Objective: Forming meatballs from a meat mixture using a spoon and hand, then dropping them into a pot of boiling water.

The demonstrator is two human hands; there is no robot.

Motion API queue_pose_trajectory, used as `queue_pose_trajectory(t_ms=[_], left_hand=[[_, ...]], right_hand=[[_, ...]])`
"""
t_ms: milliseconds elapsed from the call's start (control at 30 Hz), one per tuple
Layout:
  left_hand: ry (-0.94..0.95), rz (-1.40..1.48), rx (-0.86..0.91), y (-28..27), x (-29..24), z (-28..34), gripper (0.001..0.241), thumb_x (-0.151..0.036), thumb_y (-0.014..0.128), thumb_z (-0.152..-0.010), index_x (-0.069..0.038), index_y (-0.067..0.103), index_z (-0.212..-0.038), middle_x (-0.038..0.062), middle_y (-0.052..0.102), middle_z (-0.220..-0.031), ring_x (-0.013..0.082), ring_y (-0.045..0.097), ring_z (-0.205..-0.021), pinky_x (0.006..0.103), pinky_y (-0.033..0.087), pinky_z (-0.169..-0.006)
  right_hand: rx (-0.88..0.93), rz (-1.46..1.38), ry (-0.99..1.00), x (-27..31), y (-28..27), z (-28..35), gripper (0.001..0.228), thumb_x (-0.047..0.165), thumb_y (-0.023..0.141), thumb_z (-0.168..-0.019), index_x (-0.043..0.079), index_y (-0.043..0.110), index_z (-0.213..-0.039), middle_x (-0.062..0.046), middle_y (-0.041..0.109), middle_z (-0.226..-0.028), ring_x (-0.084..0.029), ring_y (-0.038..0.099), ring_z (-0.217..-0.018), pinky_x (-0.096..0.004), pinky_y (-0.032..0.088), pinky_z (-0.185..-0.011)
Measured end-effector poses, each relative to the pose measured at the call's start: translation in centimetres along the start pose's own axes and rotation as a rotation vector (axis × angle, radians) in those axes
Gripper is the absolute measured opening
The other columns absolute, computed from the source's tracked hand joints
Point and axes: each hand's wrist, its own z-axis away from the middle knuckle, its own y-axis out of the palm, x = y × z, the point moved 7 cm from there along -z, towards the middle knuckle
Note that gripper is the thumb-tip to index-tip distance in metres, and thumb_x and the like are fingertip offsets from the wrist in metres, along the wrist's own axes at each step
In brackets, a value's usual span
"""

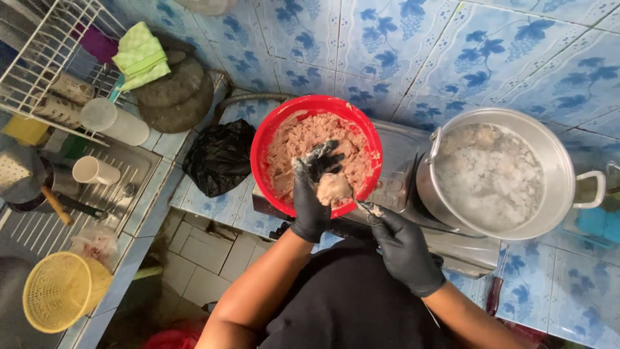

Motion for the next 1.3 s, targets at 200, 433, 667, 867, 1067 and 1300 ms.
queue_pose_trajectory(t_ms=[200,433,667,867,1067,1300], left_hand=[[-0.242,0.329,-0.241,0.7,0.7,1.0,0.05,-0.039,0.049,-0.098,0.005,0.062,-0.118,0.028,0.062,-0.126,0.0449,0.058,-0.121,0.0626,0.042,-0.103],[-0.523,0.733,-0.523,1.3,2.8,1.7,0.034,-0.025,0.066,-0.089,0.008,0.068,-0.098,0.039,0.063,-0.115,0.0598,0.058,-0.112,0.0827,0.038,-0.091],[-0.635,0.726,-0.312,1.3,4.1,1.9,0.045,-0.037,0.05,-0.106,0.005,0.059,-0.121,0.023,0.062,-0.126,0.0329,0.061,-0.118,0.0484,0.05,-0.103],[-0.632,0.704,-0.211,-3.4,8.6,0.4,0.047,-0.037,0.066,-0.095,0.003,0.068,-0.118,0.034,0.063,-0.122,0.0523,0.064,-0.103,0.0607,0.054,-0.086],[-0.696,0.613,-0.048,3.6,1.7,1.6,0.071,-0.053,0.052,-0.094,-0.001,0.049,-0.142,0.023,0.05,-0.144,0.0397,0.051,-0.127,0.0507,0.039,-0.111],[-0.734,0.692,0.012,3.7,0.9,1.9,0.085,-0.057,0.059,-0.087,-0.001,0.043,-0.148,0.023,0.043,-0.152,0.0375,0.042,-0.139,0.0512,0.03,-0.12]], right_hand=[[-0.293,0.46,-0.363,4.1,-1.8,-0.1,0.011,0.013,0.072,-0.092,0.002,0.074,-0.095,-0.019,0.064,-0.07,-0.04,0.064,-0.064,-0.041,0.055,-0.05],[-0.367,0.324,-0.372,5.0,-2.8,-0.4,0.012,0.009,0.069,-0.096,-0.002,0.074,-0.097,-0.021,0.068,-0.076,-0.044,0.067,-0.074,-0.043,0.058,-0.063],[-0.23,0.185,-0.238,5.9,-1.1,-0.8,0.009,0.011,0.07,-0.091,0.004,0.076,-0.09,-0.02,0.069,-0.073,-0.043,0.069,-0.077,-0.044,0.056,-0.056],[-0.252,0.022,-0.219,5.7,-3.0,-0.9,0.012,0.01,0.065,-0.094,0.003,0.075,-0.094,-0.018,0.071,-0.072,-0.035,0.071,-0.084,-0.041,0.058,-0.063],[-0.127,0.203,-0.138,3.2,-1.5,-0.7,0.023,0.015,0.061,-0.096,0.005,0.069,-0.115,-0.017,0.067,-0.101,-0.029,0.067,-0.096,-0.036,0.053,-0.079],[0.04,-0.06,-0.01,-0.2,-1.6,0.3,0.036,0.019,0.06,-0.097,0.007,0.068,-0.13,0.006,0.061,-0.083,-0.007,0.051,-0.07,-0.025,0.048,-0.069]])
